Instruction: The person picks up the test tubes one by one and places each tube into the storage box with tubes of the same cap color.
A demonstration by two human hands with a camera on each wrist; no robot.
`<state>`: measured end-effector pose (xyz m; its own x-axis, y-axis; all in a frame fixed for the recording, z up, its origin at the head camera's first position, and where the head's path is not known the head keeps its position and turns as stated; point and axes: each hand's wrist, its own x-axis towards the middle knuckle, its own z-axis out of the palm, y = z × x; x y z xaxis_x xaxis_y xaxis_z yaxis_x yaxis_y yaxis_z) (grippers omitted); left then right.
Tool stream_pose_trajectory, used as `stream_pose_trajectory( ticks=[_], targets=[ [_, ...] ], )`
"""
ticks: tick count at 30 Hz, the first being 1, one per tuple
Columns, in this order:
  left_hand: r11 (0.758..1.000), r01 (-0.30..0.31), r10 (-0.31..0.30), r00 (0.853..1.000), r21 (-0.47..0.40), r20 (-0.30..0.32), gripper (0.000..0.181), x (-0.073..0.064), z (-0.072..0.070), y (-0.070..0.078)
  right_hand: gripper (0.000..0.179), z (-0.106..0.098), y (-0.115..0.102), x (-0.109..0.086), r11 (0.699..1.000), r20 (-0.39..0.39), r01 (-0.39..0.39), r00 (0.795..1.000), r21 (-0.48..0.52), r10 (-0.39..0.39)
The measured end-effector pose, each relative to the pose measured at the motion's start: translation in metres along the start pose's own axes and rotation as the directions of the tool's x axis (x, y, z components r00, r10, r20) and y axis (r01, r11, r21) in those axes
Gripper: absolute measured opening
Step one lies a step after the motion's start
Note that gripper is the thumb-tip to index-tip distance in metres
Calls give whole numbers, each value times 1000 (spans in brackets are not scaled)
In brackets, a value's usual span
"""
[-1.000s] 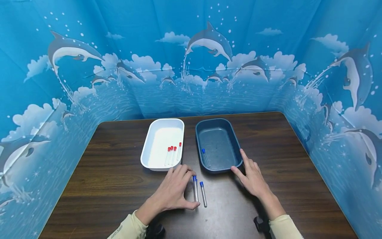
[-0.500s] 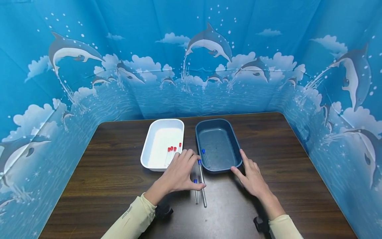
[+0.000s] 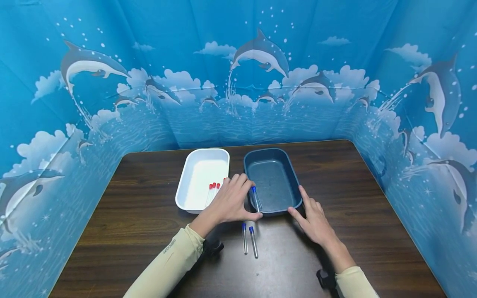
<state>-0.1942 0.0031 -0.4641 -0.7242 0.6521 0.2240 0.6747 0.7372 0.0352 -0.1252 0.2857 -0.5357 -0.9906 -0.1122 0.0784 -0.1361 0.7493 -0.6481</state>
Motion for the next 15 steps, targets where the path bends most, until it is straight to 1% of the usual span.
stream_pose_trajectory(
  ticks=[5,11,15],
  targets=[
    [1000,7,-6,999,-12,32,89,11,5,-3,80,0,1,0,1000,-5,7,1000,12,-7],
    [1000,12,-13,997,16,82,92,22,15,-5,80,1,2,-1,1000,-2,5,1000,12,-5],
    [999,15,-17,995,29,97,89,29,20,-5,80,0,1,0,1000,-3,0,1000,2,0]
  ],
)
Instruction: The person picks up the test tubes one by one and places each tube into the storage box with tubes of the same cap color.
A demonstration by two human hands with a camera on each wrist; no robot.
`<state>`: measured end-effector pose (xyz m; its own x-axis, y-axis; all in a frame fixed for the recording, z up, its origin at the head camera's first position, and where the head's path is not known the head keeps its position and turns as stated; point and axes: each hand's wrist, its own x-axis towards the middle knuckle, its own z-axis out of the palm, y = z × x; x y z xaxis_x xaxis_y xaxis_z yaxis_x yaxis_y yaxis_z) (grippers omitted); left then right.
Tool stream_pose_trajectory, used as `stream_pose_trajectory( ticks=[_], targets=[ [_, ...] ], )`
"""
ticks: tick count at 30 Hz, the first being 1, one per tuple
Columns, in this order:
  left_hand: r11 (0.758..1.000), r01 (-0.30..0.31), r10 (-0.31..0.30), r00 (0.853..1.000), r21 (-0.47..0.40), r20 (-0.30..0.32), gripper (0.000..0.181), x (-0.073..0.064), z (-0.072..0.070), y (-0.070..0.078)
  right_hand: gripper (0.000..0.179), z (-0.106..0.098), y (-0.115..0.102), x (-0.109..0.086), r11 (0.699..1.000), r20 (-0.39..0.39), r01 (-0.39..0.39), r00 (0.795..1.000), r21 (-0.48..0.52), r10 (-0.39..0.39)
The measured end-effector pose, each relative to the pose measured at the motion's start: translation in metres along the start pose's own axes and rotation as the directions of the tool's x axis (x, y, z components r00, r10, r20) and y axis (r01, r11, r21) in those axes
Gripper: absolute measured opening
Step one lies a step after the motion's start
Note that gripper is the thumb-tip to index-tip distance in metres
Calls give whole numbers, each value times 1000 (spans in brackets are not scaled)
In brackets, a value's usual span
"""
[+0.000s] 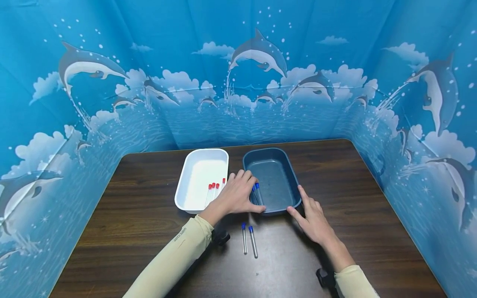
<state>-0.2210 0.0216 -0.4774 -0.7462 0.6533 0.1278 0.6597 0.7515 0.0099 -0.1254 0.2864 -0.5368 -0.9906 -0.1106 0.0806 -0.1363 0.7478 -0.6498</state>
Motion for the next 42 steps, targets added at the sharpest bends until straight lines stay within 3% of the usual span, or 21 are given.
stream_pose_trajectory(
  ticks=[9,20,36,42],
  targets=[
    [996,-16,14,1000,84,21,90,14,6,0,81,0,-1,2,1000,9,-17,1000,3,17],
    [989,-39,26,996,143,89,93,30,12,3,80,-2,0,2,1000,16,-16,1000,-3,17],
    [983,-10,-35,969,183,244,89,41,12,15,80,-1,2,3,1000,28,-22,999,-1,22],
    [980,-15,-38,966,200,256,86,45,16,16,80,-1,2,2,1000,25,-18,1000,5,18]
  ],
)
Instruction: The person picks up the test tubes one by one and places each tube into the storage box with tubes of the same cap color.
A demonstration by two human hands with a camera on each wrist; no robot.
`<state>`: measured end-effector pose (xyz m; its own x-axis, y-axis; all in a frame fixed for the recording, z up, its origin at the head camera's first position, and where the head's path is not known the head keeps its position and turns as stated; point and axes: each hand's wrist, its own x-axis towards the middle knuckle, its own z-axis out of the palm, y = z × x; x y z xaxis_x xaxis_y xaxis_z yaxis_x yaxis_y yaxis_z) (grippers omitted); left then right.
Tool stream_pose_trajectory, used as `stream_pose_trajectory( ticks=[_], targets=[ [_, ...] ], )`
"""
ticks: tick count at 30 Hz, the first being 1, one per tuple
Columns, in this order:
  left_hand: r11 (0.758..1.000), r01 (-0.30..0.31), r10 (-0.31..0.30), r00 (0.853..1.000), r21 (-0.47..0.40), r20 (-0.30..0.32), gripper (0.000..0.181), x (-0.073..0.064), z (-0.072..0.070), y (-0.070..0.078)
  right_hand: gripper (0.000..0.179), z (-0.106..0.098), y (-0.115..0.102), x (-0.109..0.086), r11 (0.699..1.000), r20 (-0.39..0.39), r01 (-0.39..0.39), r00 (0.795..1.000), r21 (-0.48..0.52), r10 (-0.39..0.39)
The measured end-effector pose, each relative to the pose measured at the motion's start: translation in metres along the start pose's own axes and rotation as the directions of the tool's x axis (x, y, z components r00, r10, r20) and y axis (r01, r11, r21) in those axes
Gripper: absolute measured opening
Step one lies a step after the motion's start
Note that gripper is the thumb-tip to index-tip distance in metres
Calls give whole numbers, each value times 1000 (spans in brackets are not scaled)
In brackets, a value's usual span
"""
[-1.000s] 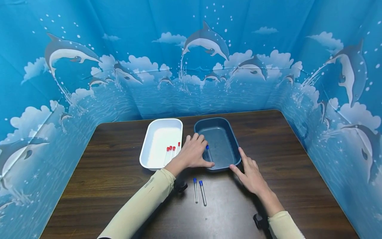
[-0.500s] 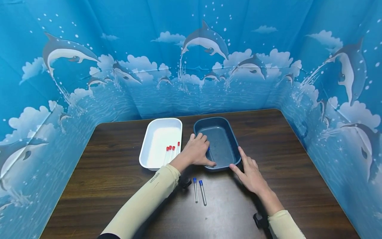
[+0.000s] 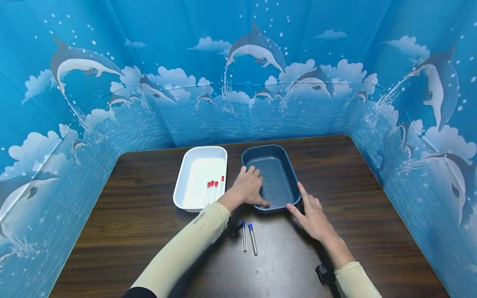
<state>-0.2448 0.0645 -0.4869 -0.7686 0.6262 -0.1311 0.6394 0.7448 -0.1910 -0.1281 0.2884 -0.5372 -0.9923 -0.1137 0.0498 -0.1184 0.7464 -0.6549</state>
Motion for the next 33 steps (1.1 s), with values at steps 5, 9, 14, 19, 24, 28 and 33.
stream_pose_trajectory(
  ticks=[5,9,14,19,24,28,33],
  targets=[
    [1000,2,-2,1000,18,16,86,3,1,1,80,0,-1,0,1000,0,2,1000,2,-2],
    [999,13,-14,999,34,35,85,5,0,2,80,0,0,1,1000,-1,3,1000,3,-3],
    [999,20,-23,998,41,60,81,6,-2,4,81,0,1,0,1000,6,-9,1000,0,9],
    [999,18,-20,998,33,58,80,7,-1,5,81,-1,0,0,1000,12,-20,1000,-2,20],
    [999,25,-26,998,26,60,81,7,-1,5,81,-1,0,1,1000,12,-15,1000,-3,15],
    [999,33,-36,997,39,70,83,7,-2,6,81,-2,0,1,1000,6,-9,1000,-1,9],
    [997,36,-41,996,61,83,86,6,-3,8,81,-1,0,0,1000,2,-5,1000,4,5]
  ],
)
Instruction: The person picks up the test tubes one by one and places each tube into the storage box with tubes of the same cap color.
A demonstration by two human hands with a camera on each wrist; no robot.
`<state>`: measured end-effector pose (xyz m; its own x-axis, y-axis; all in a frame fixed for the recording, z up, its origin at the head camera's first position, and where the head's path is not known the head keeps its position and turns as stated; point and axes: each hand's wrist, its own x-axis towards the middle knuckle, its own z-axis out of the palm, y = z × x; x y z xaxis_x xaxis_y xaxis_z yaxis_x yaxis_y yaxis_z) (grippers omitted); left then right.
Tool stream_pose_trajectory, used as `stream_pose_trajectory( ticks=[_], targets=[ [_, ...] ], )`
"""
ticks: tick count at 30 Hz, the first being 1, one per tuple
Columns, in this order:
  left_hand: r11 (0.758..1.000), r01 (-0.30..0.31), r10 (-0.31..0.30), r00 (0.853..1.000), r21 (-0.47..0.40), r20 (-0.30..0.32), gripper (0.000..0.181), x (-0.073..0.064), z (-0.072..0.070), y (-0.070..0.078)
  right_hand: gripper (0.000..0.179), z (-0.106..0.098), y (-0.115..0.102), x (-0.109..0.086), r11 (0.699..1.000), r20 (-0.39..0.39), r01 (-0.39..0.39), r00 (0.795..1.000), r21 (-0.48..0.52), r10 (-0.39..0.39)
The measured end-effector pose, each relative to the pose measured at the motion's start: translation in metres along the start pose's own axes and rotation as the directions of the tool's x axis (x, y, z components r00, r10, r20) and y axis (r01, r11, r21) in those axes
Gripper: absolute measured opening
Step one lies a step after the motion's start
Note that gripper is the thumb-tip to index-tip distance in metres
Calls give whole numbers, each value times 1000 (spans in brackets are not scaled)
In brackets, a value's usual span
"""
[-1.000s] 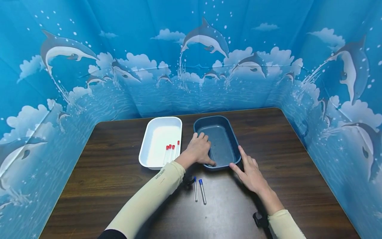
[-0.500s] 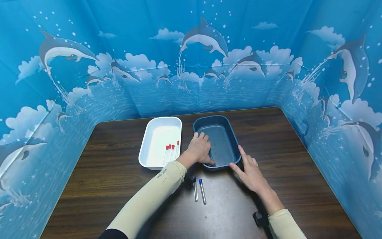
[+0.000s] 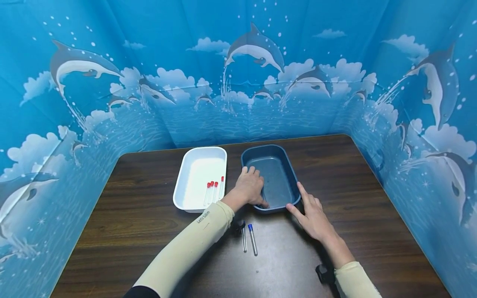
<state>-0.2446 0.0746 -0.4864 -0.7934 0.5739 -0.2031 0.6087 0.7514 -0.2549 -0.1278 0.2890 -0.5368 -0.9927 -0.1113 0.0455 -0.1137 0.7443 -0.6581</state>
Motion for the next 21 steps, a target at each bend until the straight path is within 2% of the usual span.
stream_pose_trajectory(
  ticks=[8,21],
  targets=[
    [1000,4,-4,1000,19,-8,89,0,1,1,81,1,0,0,1000,-4,-4,1000,2,4],
    [1000,4,-4,1000,-5,-26,91,-1,1,0,82,0,1,1,1000,10,-21,1000,3,21]
  ],
)
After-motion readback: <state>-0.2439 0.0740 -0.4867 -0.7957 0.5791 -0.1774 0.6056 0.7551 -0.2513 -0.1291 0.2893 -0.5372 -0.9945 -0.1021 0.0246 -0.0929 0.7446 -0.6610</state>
